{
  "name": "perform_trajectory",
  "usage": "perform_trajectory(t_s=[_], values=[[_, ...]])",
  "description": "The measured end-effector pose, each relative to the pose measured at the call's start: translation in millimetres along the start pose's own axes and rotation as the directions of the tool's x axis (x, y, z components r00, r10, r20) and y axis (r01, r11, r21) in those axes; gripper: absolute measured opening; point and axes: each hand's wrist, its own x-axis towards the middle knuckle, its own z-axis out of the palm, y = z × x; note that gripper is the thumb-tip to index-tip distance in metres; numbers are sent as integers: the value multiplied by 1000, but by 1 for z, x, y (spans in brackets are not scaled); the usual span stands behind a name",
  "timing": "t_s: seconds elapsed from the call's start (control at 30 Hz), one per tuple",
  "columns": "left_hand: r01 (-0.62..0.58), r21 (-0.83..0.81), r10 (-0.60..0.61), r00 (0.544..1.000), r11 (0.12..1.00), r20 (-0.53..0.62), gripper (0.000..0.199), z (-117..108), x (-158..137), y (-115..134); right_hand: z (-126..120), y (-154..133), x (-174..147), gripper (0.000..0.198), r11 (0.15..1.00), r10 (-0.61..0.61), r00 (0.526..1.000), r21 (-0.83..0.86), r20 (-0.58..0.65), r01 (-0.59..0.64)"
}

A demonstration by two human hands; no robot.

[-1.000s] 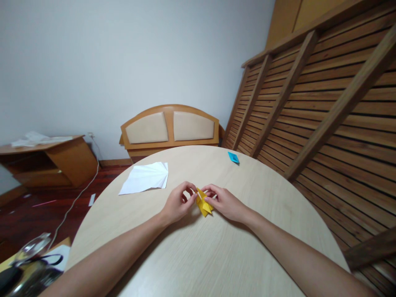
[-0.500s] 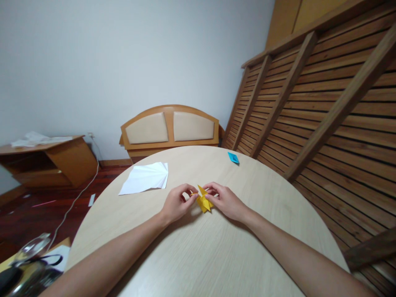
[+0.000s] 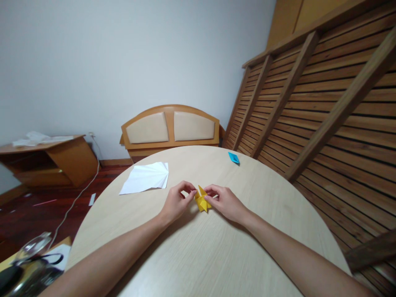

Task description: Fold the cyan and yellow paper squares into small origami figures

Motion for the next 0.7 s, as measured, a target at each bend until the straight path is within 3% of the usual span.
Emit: perform_trajectory(t_s=[0.13,0.3,0.47,0.57,0.7], values=[[40,-65,-39,999,997,17,19,2,0,1,1,-1,1,18,1000,2,1000,13,2,-2],[107,-158,-95,992,982,83,41,8,-1,-6,2,1,4,18,995,50,995,92,-85,-42],[169,-182,-135,973,969,188,29,13,-1,-15,4,2,6,20,991,77,990,116,-118,-64],[156,-134,-131,975,979,182,28,12,0,-17,3,-3,5,20,998,31,996,54,-87,-26],[139,-69,-123,972,988,202,25,11,-1,-15,-6,-12,2,24,989,-103,985,-119,-142,86]])
